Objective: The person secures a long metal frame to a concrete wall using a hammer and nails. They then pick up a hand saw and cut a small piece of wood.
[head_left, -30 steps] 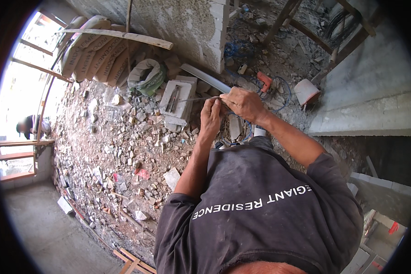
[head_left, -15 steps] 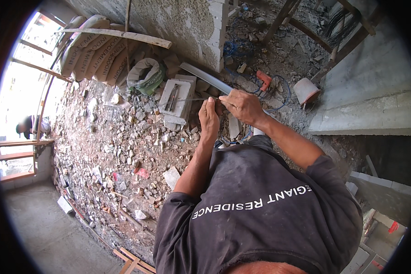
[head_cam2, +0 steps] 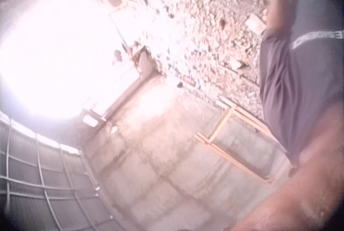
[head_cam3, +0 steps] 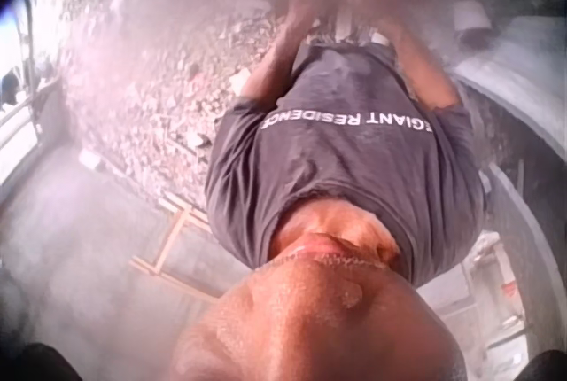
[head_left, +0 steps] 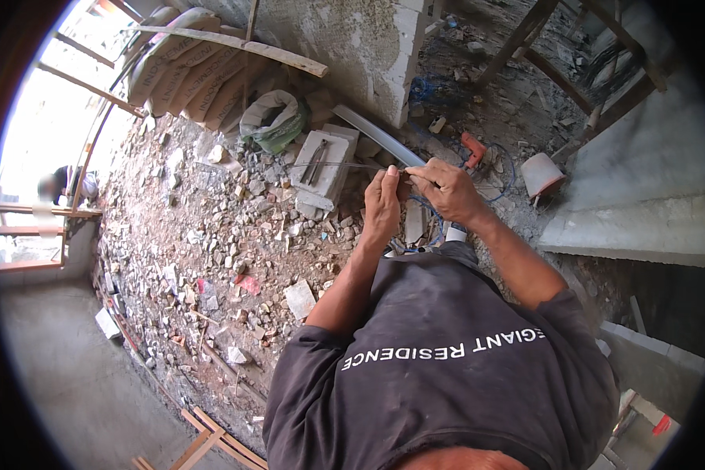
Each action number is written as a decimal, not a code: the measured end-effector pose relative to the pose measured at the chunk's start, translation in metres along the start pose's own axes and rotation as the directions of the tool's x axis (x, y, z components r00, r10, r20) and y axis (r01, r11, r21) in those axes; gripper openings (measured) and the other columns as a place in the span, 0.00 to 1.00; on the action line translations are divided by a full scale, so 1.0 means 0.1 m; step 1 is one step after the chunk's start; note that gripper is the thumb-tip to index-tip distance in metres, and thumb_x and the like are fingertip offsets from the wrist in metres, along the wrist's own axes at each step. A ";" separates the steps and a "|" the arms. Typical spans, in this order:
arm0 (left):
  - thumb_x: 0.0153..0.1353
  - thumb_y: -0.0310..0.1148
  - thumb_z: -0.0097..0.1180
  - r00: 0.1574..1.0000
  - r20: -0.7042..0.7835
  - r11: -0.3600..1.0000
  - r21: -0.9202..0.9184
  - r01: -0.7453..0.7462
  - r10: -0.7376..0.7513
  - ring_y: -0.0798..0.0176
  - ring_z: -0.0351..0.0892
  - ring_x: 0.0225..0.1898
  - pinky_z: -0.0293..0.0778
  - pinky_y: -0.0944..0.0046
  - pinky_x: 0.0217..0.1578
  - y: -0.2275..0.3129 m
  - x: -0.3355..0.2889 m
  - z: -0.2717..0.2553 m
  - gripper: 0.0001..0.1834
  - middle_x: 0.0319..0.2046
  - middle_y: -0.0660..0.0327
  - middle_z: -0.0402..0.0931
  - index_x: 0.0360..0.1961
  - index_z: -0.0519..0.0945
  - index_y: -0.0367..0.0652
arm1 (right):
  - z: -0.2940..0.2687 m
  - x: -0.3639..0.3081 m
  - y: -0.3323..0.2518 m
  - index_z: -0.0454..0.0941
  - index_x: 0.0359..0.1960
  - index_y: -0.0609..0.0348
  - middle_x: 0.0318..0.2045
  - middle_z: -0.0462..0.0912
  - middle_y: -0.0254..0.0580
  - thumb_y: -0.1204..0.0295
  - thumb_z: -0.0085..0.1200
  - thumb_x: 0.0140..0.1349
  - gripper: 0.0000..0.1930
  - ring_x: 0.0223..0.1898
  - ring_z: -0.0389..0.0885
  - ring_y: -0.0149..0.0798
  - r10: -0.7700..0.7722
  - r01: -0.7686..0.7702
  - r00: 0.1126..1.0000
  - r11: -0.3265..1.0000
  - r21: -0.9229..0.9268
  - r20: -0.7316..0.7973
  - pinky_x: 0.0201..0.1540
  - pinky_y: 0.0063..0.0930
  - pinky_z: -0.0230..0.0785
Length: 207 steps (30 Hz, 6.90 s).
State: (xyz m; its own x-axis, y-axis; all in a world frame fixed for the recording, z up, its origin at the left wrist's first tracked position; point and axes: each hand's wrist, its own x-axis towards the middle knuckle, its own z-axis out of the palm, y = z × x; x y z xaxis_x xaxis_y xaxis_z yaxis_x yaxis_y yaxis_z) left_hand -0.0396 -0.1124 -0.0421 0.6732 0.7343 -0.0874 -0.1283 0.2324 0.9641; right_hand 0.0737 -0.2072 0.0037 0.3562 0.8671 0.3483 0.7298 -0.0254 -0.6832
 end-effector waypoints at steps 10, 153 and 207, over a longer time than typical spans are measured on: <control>0.68 0.42 0.41 0.920 0.391 0.912 0.368 -0.178 0.022 0.73 0.63 0.18 0.60 0.69 0.20 0.76 -0.31 0.05 0.21 0.15 0.66 0.66 0.27 0.74 0.35 | -0.81 0.29 0.11 0.81 0.31 0.63 0.27 0.80 0.36 0.63 0.60 0.55 0.13 0.33 0.77 0.30 0.100 -0.350 0.715 0.908 0.230 0.692 0.36 0.25 0.67; 0.64 0.45 0.48 0.999 -0.045 0.886 0.463 0.000 0.024 0.75 0.65 0.25 0.63 0.69 0.25 -0.52 0.07 -0.18 0.21 0.21 0.66 0.72 0.32 0.80 0.36 | 0.65 -0.22 0.36 0.77 0.33 0.62 0.30 0.79 0.54 0.64 0.48 0.60 0.13 0.33 0.79 0.55 0.392 -0.400 0.915 0.912 0.091 0.095 0.34 0.42 0.70; 0.64 0.48 0.41 0.852 0.220 0.351 0.935 -0.046 -0.474 0.45 0.77 0.37 0.73 0.49 0.34 -2.54 -1.09 -2.02 0.19 0.35 0.50 0.76 0.39 0.75 0.43 | 0.23 -2.21 1.15 0.81 0.32 0.64 0.30 0.81 0.57 0.52 0.50 0.54 0.23 0.36 0.81 0.50 0.733 -0.632 0.320 0.638 -0.441 0.601 0.41 0.38 0.71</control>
State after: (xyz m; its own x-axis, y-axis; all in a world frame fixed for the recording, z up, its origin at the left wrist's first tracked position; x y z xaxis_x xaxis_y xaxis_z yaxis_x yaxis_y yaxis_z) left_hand -0.2272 -0.1227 -0.3276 0.7948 0.3755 -0.4767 0.6052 -0.5489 0.5766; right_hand 0.0650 -0.3902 -0.1663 0.2983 0.5580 -0.7744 0.4972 -0.7834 -0.3730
